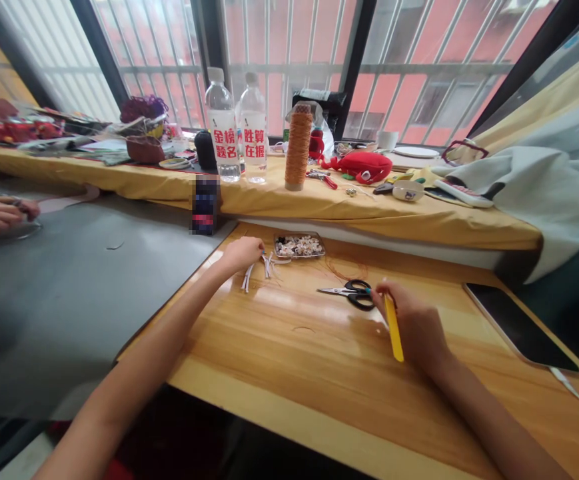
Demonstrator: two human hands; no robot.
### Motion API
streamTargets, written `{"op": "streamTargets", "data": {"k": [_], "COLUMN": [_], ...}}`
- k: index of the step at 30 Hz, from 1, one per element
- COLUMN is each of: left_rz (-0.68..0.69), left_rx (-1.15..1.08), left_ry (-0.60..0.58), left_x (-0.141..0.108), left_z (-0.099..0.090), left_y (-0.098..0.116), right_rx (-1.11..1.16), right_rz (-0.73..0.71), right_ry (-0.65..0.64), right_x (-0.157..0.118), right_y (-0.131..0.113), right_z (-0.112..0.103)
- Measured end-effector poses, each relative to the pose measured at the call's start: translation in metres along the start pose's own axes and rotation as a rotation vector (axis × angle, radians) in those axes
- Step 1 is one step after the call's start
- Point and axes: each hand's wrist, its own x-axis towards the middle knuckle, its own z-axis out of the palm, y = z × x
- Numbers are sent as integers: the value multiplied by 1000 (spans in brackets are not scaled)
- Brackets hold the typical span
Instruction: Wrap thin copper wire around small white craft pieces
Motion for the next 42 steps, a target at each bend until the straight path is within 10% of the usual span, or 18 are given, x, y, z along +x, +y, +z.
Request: {"op": "streamTargets", "data": {"k": [4, 9, 22, 30, 35, 42], "left_rz": [87, 148, 412, 435, 468, 447], "left_rx": [27, 18, -35, -678, -933, -896], "left_ry": [-156, -81, -296, -29, -98, -97], "left_x": [-2, -1, -15, -30, -70, -95], "left_z": [-4, -11, -19, -24, 10, 31], "left_y": [-6, -13, 0, 41, 96, 114], "right_rx": [-129, -184, -6, 289, 895, 1065], "right_rz": [106, 227, 45, 201, 200, 342], "right_ry": [-154, -263, -305, 57, -251, -322], "right_x": [6, 8, 8, 11, 3, -5], "right_y": [26, 44, 91, 18, -39, -55], "right_z": [1, 4, 20, -4, -1, 1]}}
